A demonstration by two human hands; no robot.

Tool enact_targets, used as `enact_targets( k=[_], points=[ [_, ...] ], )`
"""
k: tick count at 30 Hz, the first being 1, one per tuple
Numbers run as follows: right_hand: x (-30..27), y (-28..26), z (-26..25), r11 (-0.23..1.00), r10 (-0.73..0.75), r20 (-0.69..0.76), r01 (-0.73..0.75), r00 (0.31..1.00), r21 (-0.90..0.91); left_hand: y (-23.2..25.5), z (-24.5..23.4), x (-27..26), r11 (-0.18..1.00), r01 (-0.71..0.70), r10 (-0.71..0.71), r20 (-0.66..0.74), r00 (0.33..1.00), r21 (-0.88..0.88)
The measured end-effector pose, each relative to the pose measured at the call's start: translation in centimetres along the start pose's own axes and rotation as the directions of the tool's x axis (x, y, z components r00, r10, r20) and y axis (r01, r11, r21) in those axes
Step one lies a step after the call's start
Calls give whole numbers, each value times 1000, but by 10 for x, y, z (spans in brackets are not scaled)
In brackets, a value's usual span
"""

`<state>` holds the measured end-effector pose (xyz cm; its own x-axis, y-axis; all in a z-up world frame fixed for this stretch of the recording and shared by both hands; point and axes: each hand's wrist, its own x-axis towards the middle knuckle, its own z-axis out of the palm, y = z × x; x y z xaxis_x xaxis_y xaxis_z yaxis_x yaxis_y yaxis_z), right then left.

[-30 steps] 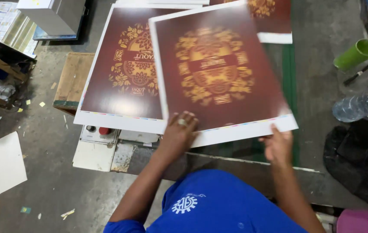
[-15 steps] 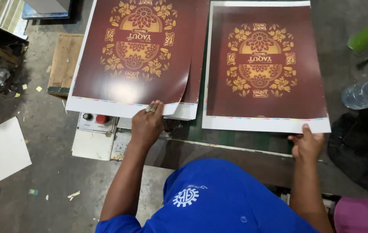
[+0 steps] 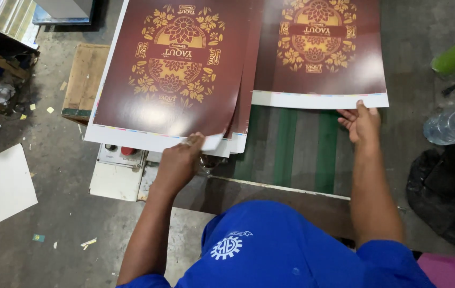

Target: The person repeatedly picks up large printed sheets from a stack on a table and places them onto a separate pile on the right side. The sheets feature a maroon background with a gold decorative design. The person handles the sheets by hand, moving them one by one in a continuous workflow.

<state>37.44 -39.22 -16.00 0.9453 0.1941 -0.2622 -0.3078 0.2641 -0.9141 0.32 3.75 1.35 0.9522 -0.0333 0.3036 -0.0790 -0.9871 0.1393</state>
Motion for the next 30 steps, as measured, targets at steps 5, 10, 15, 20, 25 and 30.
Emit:
enact_targets(
  k=[5, 10, 15, 20, 25, 30],
  points=[
    [-50, 19, 21, 997, 64, -21, -65, 998, -52, 9, -22, 4, 979, 189, -203, -274, 940, -76],
    [-144, 28, 90, 989, 29, 114, -12, 993, -147, 63, -17, 26, 982, -107, 17, -483, 875, -159],
    [-213, 37, 127, 983, 35, 688, 99, 725, -154, 127, 30, 48, 943, -225, 152, -285, 947, -245],
    [-207, 53, 104, 953, 186, 377, -259, 907, 154, 133, 42, 51, 920, -273, 248, -123, 961, -280],
    [-204, 15, 59, 985, -69, 94, 53, 993, 162, 85, 47, 34, 956, -237, 222, -103, 970, -171],
    [-197, 20, -36, 976, -177, -96, 187, 980, 115, 40, 28, 18, 991, 41, -47, -48, 998, -124]
  ],
)
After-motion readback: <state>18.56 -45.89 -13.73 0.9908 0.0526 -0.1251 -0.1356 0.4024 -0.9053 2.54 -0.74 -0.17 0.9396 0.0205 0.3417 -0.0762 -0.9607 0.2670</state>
